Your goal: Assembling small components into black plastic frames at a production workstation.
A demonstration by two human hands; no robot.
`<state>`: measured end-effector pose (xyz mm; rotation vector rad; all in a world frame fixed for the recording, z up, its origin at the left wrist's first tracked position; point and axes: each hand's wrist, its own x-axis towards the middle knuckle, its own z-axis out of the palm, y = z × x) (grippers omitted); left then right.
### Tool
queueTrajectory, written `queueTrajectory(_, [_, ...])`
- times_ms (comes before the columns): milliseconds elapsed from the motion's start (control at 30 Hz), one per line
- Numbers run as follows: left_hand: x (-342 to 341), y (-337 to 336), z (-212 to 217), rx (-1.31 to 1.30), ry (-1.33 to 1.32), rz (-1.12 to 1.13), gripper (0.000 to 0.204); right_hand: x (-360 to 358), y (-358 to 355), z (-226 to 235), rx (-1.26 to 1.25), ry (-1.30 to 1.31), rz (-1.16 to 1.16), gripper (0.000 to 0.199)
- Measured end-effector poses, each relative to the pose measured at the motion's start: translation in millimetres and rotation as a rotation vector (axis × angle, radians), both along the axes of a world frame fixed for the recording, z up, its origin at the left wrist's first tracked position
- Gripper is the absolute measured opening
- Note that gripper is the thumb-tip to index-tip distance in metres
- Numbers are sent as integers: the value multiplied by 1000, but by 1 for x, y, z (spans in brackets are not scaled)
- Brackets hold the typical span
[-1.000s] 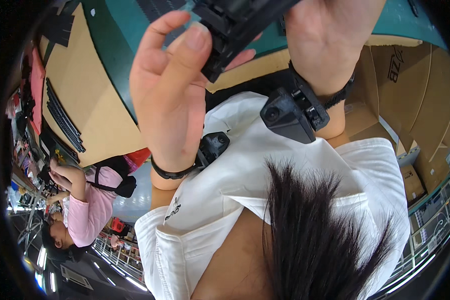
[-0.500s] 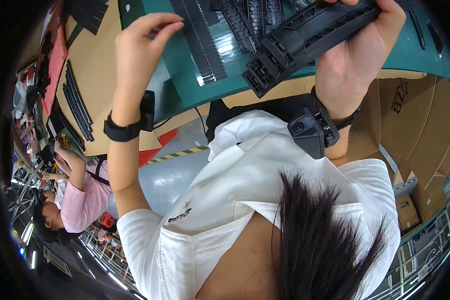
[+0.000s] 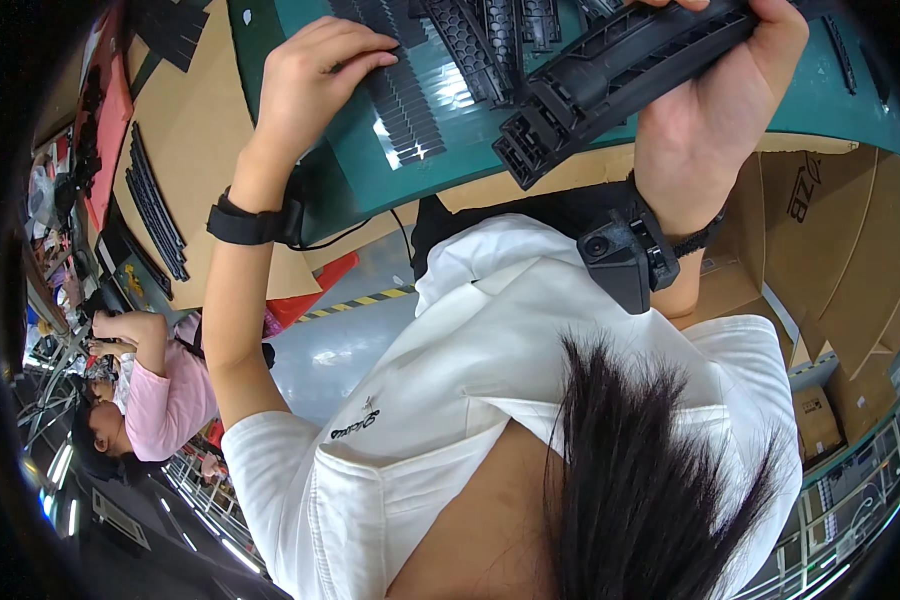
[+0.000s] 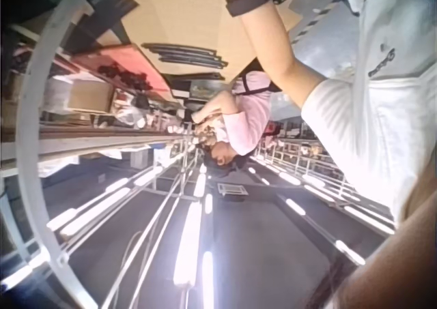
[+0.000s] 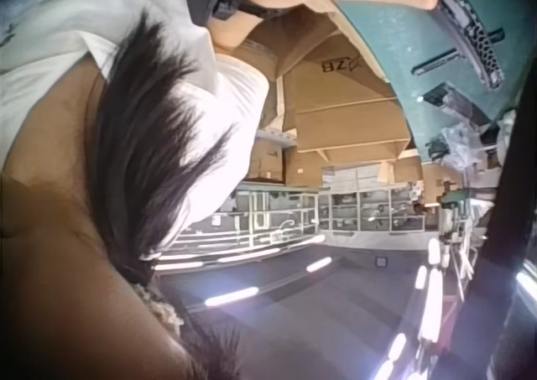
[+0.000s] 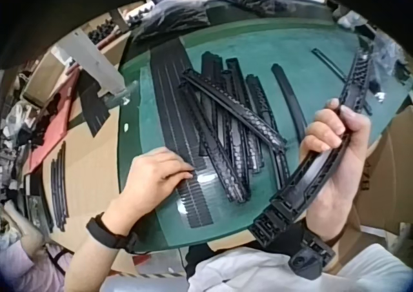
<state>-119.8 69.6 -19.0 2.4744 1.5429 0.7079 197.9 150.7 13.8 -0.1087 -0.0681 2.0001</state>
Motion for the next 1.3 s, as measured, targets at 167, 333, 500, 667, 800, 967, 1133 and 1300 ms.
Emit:
queueTrajectory(167, [23,-14,1,28,-31,169,11,1,3,-3,-8,12,-2,20])
queueTrajectory(333, [39,-25,5,40,-20,301,10,3,6,-5,20,-5,7,20])
queueTrajectory(500, [46,-31,0,85,-53,404,14,1,7,-6,24,-1,21,19])
queueTrajectory(667, [51,-32,-2,61,-69,475,14,-16,4,-11,22,3,24,19])
queueTrajectory(800, [44,-28,-9,-89,-170,560,13,-36,-9,-4,215,-144,-203,15])
queueTrajectory(967, [42,-25,-15,-77,-79,575,10,-36,-9,1,227,-189,-167,14])
queueTrajectory(1133, [50,-27,-18,25,39,569,11,-34,-7,-6,191,-77,-239,14])
queueTrajectory(1300, [45,-32,-11,-177,-197,681,9,-2,25,-83,151,250,48,13])
